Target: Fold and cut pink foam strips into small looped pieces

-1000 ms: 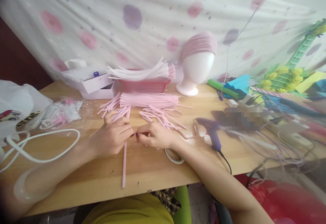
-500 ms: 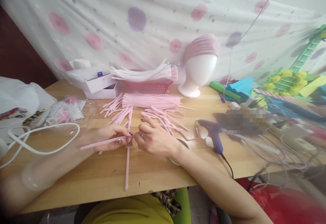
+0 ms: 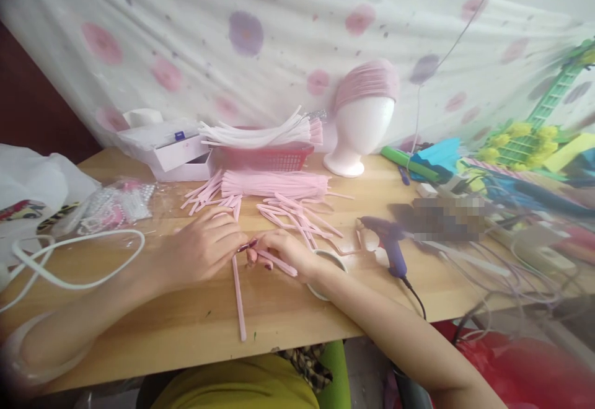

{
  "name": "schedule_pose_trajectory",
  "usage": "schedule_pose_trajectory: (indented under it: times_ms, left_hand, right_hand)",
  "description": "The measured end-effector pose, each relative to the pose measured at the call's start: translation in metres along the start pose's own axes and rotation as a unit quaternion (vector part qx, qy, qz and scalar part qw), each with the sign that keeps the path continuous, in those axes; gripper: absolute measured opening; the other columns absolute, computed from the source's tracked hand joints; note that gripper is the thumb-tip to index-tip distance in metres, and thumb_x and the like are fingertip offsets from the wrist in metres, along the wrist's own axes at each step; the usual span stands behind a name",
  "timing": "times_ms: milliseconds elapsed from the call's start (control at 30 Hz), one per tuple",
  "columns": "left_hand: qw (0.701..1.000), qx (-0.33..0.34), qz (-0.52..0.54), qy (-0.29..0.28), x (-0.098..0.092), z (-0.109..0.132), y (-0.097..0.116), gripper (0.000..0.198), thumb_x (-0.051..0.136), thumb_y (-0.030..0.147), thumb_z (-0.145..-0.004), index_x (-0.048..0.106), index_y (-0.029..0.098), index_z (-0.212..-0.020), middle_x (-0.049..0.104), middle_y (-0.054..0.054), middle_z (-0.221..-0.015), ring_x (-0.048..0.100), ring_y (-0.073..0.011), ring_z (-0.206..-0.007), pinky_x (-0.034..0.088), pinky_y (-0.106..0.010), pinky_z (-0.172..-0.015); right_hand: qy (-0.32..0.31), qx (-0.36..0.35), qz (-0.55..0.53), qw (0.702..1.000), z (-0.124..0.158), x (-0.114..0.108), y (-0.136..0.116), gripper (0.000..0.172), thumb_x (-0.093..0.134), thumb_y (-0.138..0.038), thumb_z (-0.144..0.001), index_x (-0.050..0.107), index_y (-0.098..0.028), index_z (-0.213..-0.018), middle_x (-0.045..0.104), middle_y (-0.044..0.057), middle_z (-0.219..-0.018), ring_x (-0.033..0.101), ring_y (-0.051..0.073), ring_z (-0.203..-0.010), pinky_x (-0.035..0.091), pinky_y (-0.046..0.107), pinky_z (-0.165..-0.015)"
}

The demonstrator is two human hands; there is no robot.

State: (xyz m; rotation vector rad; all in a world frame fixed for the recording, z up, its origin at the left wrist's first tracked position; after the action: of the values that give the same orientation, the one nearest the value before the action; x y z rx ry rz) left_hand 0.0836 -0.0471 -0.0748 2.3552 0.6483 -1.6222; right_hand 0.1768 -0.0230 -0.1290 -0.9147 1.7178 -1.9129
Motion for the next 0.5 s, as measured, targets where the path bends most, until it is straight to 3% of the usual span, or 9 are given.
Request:
schedule_pose_trajectory:
  times_ms: [100, 167, 233, 300, 367, 433, 467, 500]
  left_hand:
    - [0.998, -0.013, 0.069, 0.004, 0.002, -0.001, 0.001, 0.029, 0.035, 0.012, -0.092, 0.062, 0.013, -0.083, 0.061, -0.008, -0.079, 0.051, -0.0208, -0.078, 0.039, -0.036, -0.079]
    - [0.983, -0.07, 0.17, -0.02, 0.003, -0.002, -0.003, 0.029, 0.034, 0.012, -0.091, 0.061, 0.014, -0.08, 0.06, -0.006, -0.077, 0.05, -0.0184, -0.074, 0.039, -0.032, -0.072]
    - [0.942, -0.167, 0.287, -0.055, 0.007, -0.001, -0.011, 0.026, 0.038, 0.016, -0.089, 0.059, 0.016, -0.074, 0.056, -0.001, -0.07, 0.048, -0.0152, -0.066, 0.037, -0.028, -0.065]
    - [0.872, -0.264, 0.402, -0.089, 0.018, 0.002, -0.017, 0.022, 0.044, 0.022, -0.085, 0.055, 0.017, -0.066, 0.05, 0.002, -0.06, 0.044, -0.013, -0.059, 0.034, -0.027, -0.059]
    - [0.778, -0.332, 0.523, -0.104, 0.033, 0.007, -0.019, 0.019, 0.049, 0.024, -0.077, 0.053, 0.017, -0.06, 0.047, 0.004, -0.055, 0.041, -0.0118, -0.055, 0.033, -0.026, -0.056]
    - [0.687, -0.369, 0.619, -0.098, 0.048, 0.011, -0.02, 0.015, 0.05, 0.024, -0.07, 0.052, 0.018, -0.056, 0.047, 0.003, -0.053, 0.039, -0.0107, -0.051, 0.037, -0.027, -0.056]
    - [0.657, -0.379, 0.644, -0.098, 0.054, 0.012, -0.021, 0.015, 0.049, 0.025, -0.068, 0.051, 0.018, -0.054, 0.046, 0.004, -0.051, 0.038, -0.0103, -0.05, 0.04, -0.027, -0.057]
    - [0.638, -0.383, 0.661, -0.097, 0.058, 0.014, -0.022, 0.015, 0.049, 0.025, -0.067, 0.051, 0.018, -0.054, 0.045, 0.004, -0.05, 0.038, -0.01, -0.048, 0.042, -0.028, -0.057]
  right_hand:
    - [0.0, 0.0, -0.022, 1.0, -0.001, -0.001, 0.0, 0.017, 0.046, -0.022, -0.074, 0.055, -0.017, -0.061, 0.045, -0.003, -0.053, 0.039, 0.011, -0.05, 0.046, 0.028, -0.064]
    - [0.0, -0.016, 0.083, 0.996, 0.002, -0.002, -0.006, 0.019, 0.046, -0.022, -0.079, 0.058, -0.016, -0.066, 0.049, -0.002, -0.057, 0.04, 0.011, -0.049, 0.042, 0.026, -0.057]
    - [-0.007, -0.074, 0.243, 0.967, 0.007, 0.001, -0.019, 0.022, 0.045, -0.022, -0.085, 0.058, -0.016, -0.068, 0.052, -0.001, -0.059, 0.047, 0.013, -0.056, 0.042, 0.027, -0.06]
    - [-0.008, -0.173, 0.413, 0.894, 0.014, 0.01, -0.033, 0.022, 0.045, -0.017, -0.086, 0.058, -0.016, -0.069, 0.054, 0.002, -0.063, 0.052, 0.016, -0.069, 0.043, 0.029, -0.069]
    - [0.0, -0.265, 0.554, 0.789, 0.021, 0.021, -0.041, 0.02, 0.045, -0.013, -0.084, 0.059, -0.016, -0.07, 0.056, 0.005, -0.068, 0.052, 0.02, -0.082, 0.043, 0.034, -0.079]
    - [0.007, -0.309, 0.647, 0.697, 0.025, 0.029, -0.041, 0.019, 0.045, -0.012, -0.085, 0.061, -0.015, -0.074, 0.056, 0.008, -0.071, 0.051, 0.022, -0.088, 0.042, 0.039, -0.087]
    - [0.012, -0.313, 0.672, 0.671, 0.026, 0.03, -0.04, 0.019, 0.045, -0.013, -0.086, 0.061, -0.015, -0.076, 0.057, 0.008, -0.073, 0.051, 0.023, -0.09, 0.04, 0.041, -0.09]
    - [0.015, -0.307, 0.683, 0.663, 0.025, 0.03, -0.038, 0.02, 0.045, -0.015, -0.088, 0.062, -0.015, -0.077, 0.058, 0.009, -0.075, 0.05, 0.023, -0.092, 0.04, 0.041, -0.091]
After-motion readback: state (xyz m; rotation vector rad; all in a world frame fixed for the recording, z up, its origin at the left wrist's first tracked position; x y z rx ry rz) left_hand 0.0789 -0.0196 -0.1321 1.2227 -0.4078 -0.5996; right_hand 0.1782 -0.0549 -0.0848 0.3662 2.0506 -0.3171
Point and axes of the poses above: each hand's wrist, its own z-axis away from the middle knuckle, its own x-axis out of the palm, y = z × x, the point moved 7 cm from there along -z, towards the middle knuckle
